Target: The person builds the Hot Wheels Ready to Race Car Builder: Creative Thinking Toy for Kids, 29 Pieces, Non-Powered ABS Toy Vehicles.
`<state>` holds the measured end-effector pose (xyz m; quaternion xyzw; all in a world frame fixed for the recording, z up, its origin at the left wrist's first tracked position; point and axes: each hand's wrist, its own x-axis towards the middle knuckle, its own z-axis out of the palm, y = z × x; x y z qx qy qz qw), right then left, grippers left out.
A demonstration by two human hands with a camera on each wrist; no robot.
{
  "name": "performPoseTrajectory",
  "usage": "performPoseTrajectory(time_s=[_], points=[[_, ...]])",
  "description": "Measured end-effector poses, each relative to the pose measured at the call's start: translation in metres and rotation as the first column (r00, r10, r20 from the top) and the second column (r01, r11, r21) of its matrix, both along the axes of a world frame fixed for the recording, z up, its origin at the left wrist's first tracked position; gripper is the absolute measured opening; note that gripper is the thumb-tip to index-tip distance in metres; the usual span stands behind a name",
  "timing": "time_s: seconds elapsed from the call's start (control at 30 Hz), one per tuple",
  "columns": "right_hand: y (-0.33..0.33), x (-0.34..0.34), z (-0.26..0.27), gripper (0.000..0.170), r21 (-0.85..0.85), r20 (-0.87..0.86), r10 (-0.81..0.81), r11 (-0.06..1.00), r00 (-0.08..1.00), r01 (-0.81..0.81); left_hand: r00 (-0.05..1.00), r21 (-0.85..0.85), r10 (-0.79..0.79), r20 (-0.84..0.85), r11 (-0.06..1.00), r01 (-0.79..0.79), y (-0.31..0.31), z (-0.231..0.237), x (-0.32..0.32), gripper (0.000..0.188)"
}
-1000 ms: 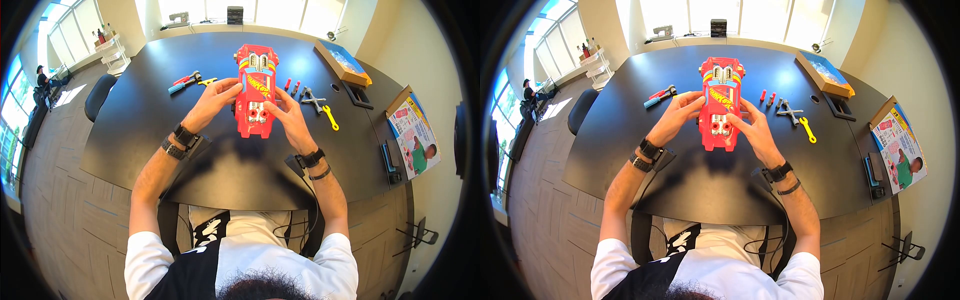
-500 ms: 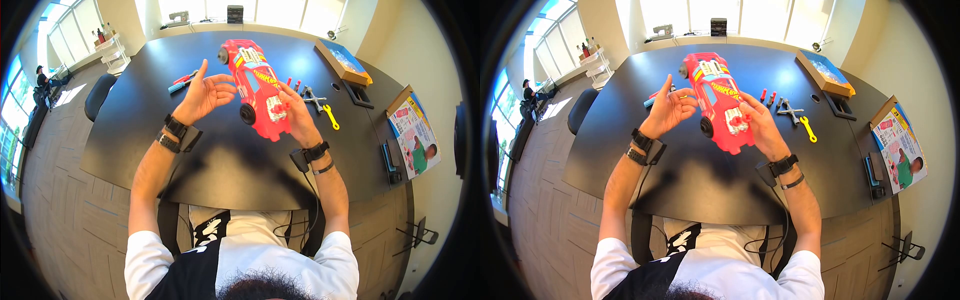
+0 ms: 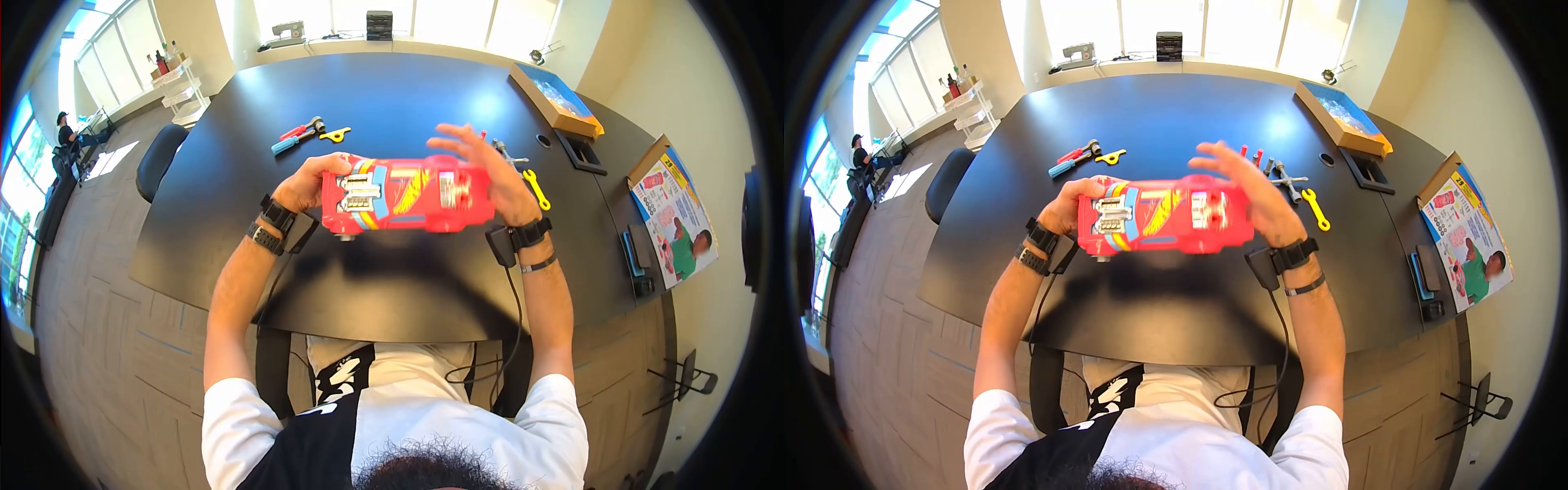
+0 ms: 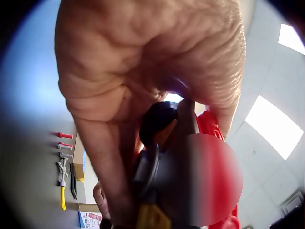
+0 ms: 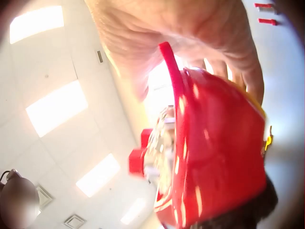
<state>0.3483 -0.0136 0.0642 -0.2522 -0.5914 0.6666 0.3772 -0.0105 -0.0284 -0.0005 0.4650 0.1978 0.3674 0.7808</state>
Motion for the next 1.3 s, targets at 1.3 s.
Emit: performPoseTrajectory(time_s=[1.3], points=[[0.093, -0.048, -0.133, 0.039, 0.039, 0.249, -0.294, 0.955, 0.923, 0.293, 0.655, 0.356, 0.588, -0.475, 0.809, -0.468, 0.082, -0.071, 0.047, 0.046]])
